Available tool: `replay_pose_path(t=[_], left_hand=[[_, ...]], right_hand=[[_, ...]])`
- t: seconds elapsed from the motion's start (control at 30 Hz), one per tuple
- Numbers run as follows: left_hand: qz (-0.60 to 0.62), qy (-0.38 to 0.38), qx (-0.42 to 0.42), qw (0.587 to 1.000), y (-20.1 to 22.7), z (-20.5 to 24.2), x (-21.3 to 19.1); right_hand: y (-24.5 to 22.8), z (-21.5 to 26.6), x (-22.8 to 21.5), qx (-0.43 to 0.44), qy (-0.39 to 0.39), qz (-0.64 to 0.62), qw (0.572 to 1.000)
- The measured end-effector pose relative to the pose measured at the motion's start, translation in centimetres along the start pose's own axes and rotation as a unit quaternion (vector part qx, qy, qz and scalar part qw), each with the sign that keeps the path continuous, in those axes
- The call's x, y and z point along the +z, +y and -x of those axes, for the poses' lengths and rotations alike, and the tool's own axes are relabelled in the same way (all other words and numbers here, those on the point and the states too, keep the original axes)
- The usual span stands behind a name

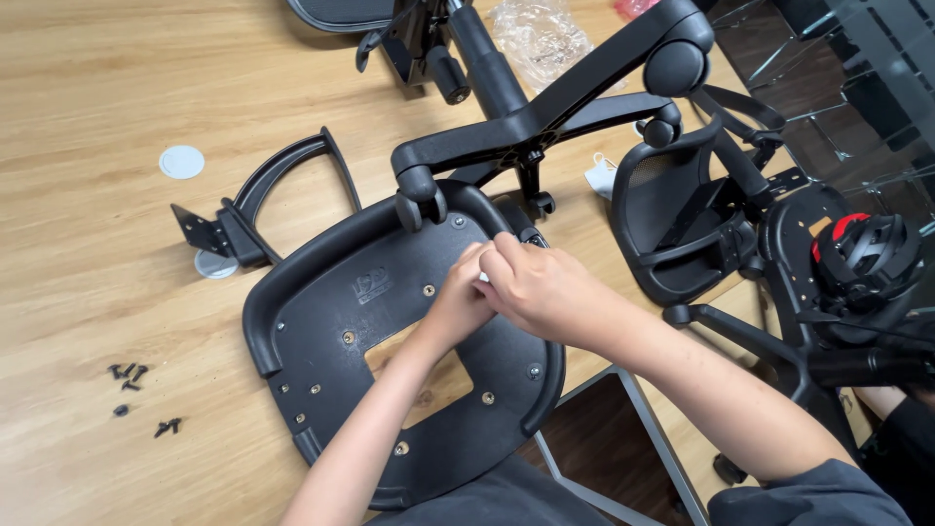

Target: The person attaches a metal mounting bracket to the underside of an office chair seat. They align the bracket against the seat plate, insert screws by hand, and tighten the screws with a screwdriver, holding the seat steady with the other hand.

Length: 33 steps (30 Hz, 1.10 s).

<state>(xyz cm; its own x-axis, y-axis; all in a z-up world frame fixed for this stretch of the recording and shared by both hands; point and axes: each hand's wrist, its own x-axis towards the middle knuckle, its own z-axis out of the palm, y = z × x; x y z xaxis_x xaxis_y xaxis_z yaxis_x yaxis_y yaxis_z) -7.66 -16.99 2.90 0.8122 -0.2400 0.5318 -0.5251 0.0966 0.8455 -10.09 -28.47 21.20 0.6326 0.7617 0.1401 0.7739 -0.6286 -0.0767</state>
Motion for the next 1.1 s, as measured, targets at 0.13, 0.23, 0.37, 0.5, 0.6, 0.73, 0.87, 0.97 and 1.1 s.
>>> replay_pose_path(t=[0.13, 0.23, 0.37, 0.5, 0.6, 0.73, 0.87, 0.97, 1.1], left_hand=[[-0.048, -0.009, -0.043, 0.998, 4.2, -0.2, -2.0], [-0.061, 0.027, -0.074, 0.995, 5.1, 0.3, -1.0], [0.091, 0.072, -0.131, 0.985, 5.1, 0.3, 1.5], [0.143, 0.142, -0.176, 0.964, 7.3, -0.8, 1.4], [0.183, 0.181, -0.164, 0.952, 7.8, -1.5, 1.4], [0.119, 0.186, -0.170, 0.961, 7.0, -1.2, 2.3], [0.113, 0.247, -0.186, 0.944, 6.4, 0.2, 3.2], [0.072, 0.266, -0.182, 0.944, 7.2, 0.7, 2.9], [0.013, 0.280, -0.174, 0.944, 8.1, 0.8, 2.1]], right_hand=[[-0.5, 0.4, 1.4, 0.038, 0.022, 0.020, 0.999], [-1.0, 0.2, 0.8, 0.075, 0.032, 0.015, 0.997], [1.8, 1.5, -0.9, 0.131, 0.012, -0.197, 0.971], [9.2, 6.3, 5.0, 0.308, 0.052, -0.294, 0.903], [15.9, 10.0, 12.4, 0.425, -0.056, -0.326, 0.842], [18.9, 10.4, 16.6, 0.435, -0.161, -0.531, 0.709], [20.9, 11.4, 21.6, 0.397, -0.169, -0.699, 0.570], [21.4, 12.0, 23.4, 0.360, -0.153, -0.781, 0.487], [19.3, 10.5, 21.1, 0.309, -0.125, -0.819, 0.468]])
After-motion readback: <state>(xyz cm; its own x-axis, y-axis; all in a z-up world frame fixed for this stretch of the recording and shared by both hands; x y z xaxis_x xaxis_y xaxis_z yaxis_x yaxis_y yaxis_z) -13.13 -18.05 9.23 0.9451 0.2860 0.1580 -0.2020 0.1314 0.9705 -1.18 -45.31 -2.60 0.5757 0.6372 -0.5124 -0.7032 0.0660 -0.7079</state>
